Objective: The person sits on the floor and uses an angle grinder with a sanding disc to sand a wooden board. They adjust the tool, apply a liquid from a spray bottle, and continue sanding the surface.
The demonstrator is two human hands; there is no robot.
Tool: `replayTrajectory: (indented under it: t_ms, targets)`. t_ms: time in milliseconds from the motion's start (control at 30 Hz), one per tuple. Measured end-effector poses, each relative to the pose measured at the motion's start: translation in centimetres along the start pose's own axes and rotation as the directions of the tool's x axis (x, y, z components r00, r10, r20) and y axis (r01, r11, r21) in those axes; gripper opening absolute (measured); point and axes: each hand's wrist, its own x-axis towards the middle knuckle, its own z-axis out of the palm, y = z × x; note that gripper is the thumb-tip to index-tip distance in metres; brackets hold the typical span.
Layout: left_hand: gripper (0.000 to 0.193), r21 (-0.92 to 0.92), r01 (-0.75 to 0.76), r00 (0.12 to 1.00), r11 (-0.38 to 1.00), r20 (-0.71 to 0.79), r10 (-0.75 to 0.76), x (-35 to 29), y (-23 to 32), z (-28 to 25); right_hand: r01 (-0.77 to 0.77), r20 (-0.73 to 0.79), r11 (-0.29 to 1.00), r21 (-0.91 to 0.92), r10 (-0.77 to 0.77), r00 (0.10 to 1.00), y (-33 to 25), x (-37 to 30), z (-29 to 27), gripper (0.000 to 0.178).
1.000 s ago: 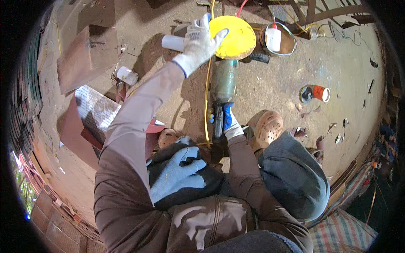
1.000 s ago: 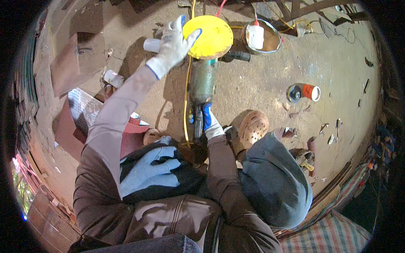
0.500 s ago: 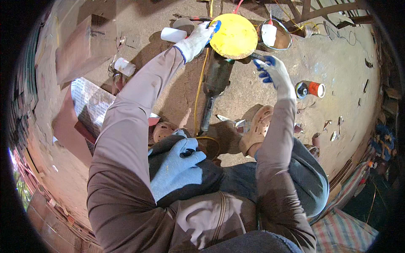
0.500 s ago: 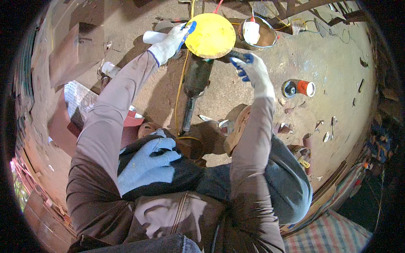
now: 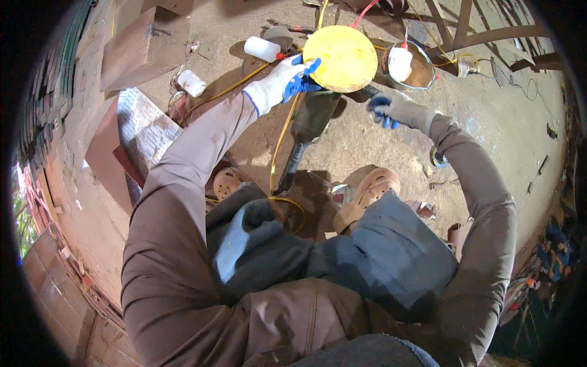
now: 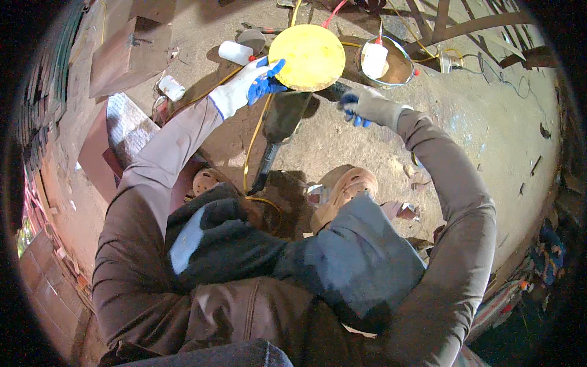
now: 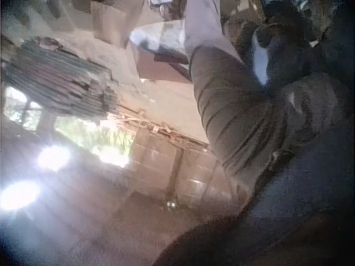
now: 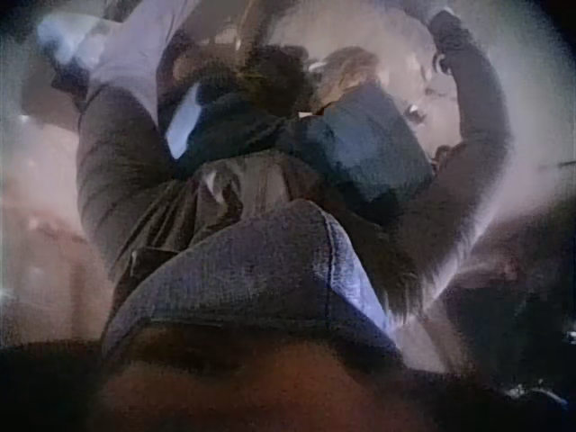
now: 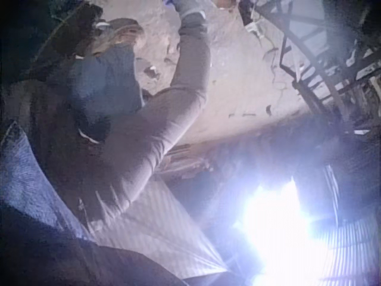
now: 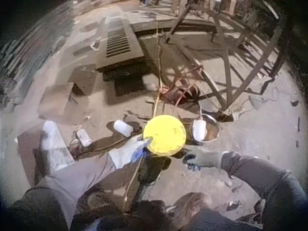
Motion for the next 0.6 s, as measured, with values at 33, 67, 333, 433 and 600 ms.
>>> replayTrajectory:
  t_ms: [33, 67, 333, 433, 600]
  targets:
    - [0.044, -0.046, 0.013, 1.000, 0.999, -0.014, -0.013, -0.3, -0.4, 0.1, 0.008, 0.015, 0.985, -0.171, -0.005, 1.000, 0.3, -0.1, 0.0, 0.021]
    - [0.044, -0.133, 0.007, 0.999, 0.991, -0.030, -0.012, -0.5, -1.0, 0.5, 0.018, 0.028, 0.941, -0.337, -0.009, 1.000, 0.6, -0.4, 0.1, 0.021]
    - [0.049, -0.070, -0.038, 0.993, 0.997, -0.114, 0.030, 0.3, -2.0, 2.6, 0.155, -0.399, 0.859, -0.488, -0.378, 0.835, 8.6, -1.1, 2.9, 0.027]
    - [0.047, 0.043, -0.085, 0.990, 0.995, -0.112, 0.089, 0.4, -1.4, 3.1, 0.017, -0.637, 0.821, -0.571, -0.457, 0.621, 6.2, -3.1, -0.7, 0.027]
    - [0.046, -0.067, -0.154, 0.974, 0.986, -0.176, 0.140, 1.4, -2.1, 3.7, -0.245, -0.553, 0.504, -0.828, -0.666, 0.501, 7.3, -2.1, -10.0, 0.024]
